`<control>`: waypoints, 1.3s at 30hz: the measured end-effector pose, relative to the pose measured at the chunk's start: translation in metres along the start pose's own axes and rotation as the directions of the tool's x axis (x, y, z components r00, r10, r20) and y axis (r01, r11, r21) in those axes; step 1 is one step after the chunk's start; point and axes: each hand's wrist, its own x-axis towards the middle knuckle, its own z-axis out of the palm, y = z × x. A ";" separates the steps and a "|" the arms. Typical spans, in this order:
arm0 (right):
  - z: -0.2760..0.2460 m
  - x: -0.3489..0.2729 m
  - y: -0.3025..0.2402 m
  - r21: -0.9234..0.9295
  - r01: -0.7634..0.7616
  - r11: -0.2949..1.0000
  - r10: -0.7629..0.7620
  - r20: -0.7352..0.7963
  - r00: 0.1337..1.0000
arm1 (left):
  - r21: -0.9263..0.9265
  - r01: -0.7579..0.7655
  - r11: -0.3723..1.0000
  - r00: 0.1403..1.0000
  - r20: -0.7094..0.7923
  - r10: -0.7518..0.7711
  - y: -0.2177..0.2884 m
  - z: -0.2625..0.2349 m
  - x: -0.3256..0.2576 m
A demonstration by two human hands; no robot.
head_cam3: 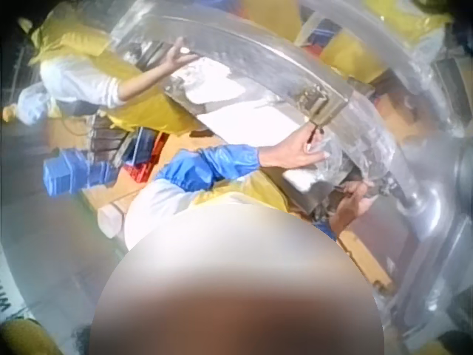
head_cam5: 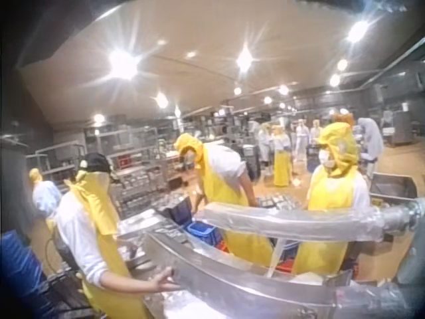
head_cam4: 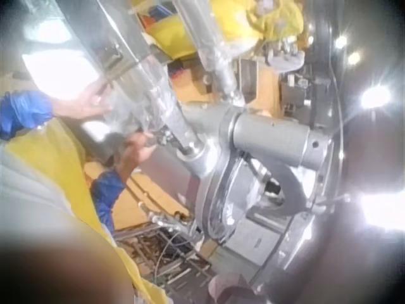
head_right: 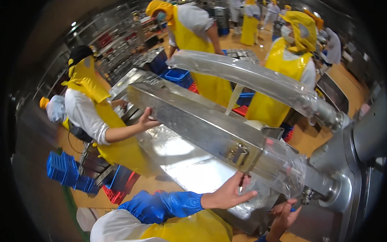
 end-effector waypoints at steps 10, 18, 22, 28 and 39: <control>-0.007 0.001 0.005 -0.035 0.009 0.999 -0.009 -0.016 1.000 | 0.080 0.011 0.997 0.999 -0.035 -0.008 -0.002 0.003 0.002; 0.005 0.000 -0.012 -0.066 -0.015 0.998 0.015 0.006 1.000 | 0.015 -0.062 0.998 0.997 -0.043 0.063 0.006 0.004 0.006; 0.005 0.000 -0.011 -0.062 -0.006 0.998 0.006 0.010 1.000 | 0.013 -0.054 0.998 0.998 -0.035 0.055 0.004 0.004 0.006; 0.005 0.000 -0.012 -0.078 0.007 0.997 -0.006 0.021 1.000 | 0.036 -0.090 0.995 0.995 -0.042 0.092 -0.003 0.004 0.005; 0.005 0.000 -0.014 -0.073 0.002 0.997 0.001 0.047 0.999 | 0.049 -0.092 0.995 0.994 -0.062 0.094 -0.001 0.006 0.005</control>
